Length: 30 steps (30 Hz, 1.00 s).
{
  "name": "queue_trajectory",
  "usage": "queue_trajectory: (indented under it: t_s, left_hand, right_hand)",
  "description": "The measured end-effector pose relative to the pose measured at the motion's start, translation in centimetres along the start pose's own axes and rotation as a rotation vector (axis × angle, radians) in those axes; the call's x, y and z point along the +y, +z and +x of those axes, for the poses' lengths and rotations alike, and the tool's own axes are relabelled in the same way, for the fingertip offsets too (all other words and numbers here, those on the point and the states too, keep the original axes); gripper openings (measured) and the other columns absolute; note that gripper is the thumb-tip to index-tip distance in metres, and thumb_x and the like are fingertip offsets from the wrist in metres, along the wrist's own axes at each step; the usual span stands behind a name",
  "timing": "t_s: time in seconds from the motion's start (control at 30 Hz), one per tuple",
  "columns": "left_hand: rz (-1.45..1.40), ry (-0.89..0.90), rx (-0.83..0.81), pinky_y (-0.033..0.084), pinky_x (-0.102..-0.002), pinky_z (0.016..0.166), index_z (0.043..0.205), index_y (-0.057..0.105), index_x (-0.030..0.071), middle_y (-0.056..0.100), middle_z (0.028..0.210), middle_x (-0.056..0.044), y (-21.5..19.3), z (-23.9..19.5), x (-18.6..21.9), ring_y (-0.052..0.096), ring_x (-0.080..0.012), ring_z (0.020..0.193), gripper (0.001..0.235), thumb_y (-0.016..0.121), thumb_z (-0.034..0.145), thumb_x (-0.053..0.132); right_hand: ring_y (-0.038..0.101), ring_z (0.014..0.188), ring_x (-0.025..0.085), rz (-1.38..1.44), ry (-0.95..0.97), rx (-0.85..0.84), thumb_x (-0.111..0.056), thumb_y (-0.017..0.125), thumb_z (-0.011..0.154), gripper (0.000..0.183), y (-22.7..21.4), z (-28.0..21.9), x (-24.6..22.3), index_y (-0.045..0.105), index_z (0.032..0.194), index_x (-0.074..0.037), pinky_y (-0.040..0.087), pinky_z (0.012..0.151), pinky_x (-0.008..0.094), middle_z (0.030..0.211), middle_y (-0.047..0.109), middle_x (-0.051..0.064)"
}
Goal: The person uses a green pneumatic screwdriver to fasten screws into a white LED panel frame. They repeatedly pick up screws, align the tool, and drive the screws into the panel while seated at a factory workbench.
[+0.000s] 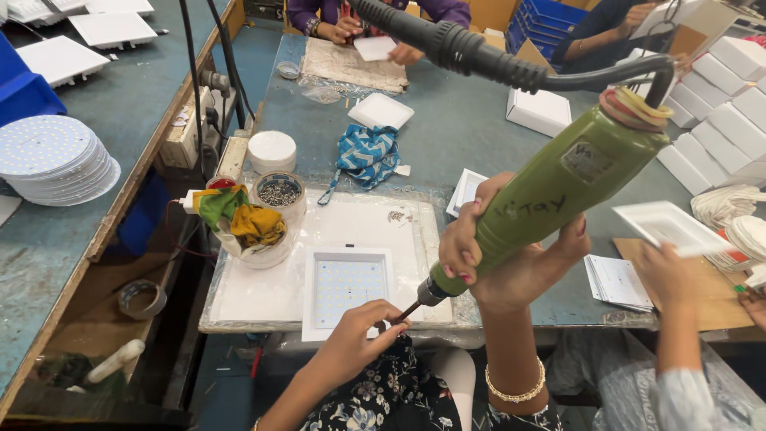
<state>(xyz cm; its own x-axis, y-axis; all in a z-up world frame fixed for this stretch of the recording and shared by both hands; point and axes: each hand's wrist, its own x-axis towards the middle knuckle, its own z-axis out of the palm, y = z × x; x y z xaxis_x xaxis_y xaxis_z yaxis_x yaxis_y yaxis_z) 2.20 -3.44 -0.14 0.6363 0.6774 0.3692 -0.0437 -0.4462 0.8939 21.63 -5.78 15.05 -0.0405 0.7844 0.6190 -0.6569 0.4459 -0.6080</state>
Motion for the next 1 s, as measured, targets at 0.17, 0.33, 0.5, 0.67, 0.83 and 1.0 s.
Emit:
queue_trajectory:
  t_s: [0.17,0.33,0.5,0.67,0.83,1.0]
  left_hand:
    - [-0.047,-0.167,0.101,0.053,-0.030,0.070,0.092,0.074,0.000,0.076,0.090,-0.007,-0.3,-0.8,-0.4,0.069,-0.0179,0.079,0.017,0.074,0.088,0.016]
    - [-0.024,-0.153,0.147,0.052,-0.029,0.070,0.092,0.076,0.001,0.077,0.088,-0.007,-0.8,-1.2,-0.2,0.069,-0.0162,0.077,0.016,0.077,0.086,0.015]
    - [0.015,-0.120,0.115,0.052,-0.030,0.068,0.091,0.074,0.001,0.075,0.089,-0.007,-1.9,-0.9,-0.1,0.067,-0.0186,0.074,0.016,0.076,0.085,0.016]
    - [0.119,-0.115,0.185,0.052,-0.033,0.072,0.099,0.072,0.002,0.073,0.094,-0.009,-3.6,-0.7,-0.8,0.066,-0.0222,0.082,0.021,0.076,0.087,0.018]
    - [0.536,0.136,0.677,0.047,-0.043,0.088,0.114,0.062,-0.005,0.063,0.108,-0.022,-6.2,-1.3,-3.3,0.058,-0.0379,0.103,0.046,0.077,0.082,0.025]
    - [0.666,-0.170,0.635,0.042,-0.046,0.079,0.085,0.064,0.001,0.063,0.087,-0.013,-7.4,-0.3,-7.1,0.058,-0.0332,0.089,0.033,0.072,0.091,0.033]
  right_hand:
    - [0.050,0.043,0.023,-0.028,-0.003,0.006,-0.080,0.032,0.094,0.091,0.8,0.3,0.5,0.050,0.113,0.006,0.045,0.044,0.035,0.062,0.054,0.016]
    - [0.049,0.042,0.022,-0.048,-0.015,0.003,-0.079,0.030,0.096,0.089,1.1,0.5,0.8,0.050,0.111,0.006,0.044,0.042,0.034,0.061,0.053,0.016]
    - [0.049,0.041,0.022,-0.060,-0.021,-0.004,-0.079,0.029,0.096,0.089,1.3,0.7,1.4,0.050,0.111,0.007,0.043,0.041,0.035,0.060,0.053,0.016]
    - [0.051,0.044,0.025,-0.070,0.006,0.010,-0.075,0.030,0.095,0.083,1.2,1.5,3.6,0.047,0.113,0.005,0.044,0.041,0.035,0.062,0.054,0.017]
    - [0.049,0.048,0.023,-0.095,0.012,0.036,-0.075,0.043,0.094,0.079,0.2,3.3,8.4,0.045,0.113,0.001,0.043,0.047,0.034,0.064,0.052,0.014]
    - [0.048,0.053,0.023,-0.173,-0.017,0.048,-0.076,0.055,0.091,0.080,-0.8,5.7,13.2,0.046,0.116,0.000,0.043,0.053,0.035,0.069,0.052,0.013]
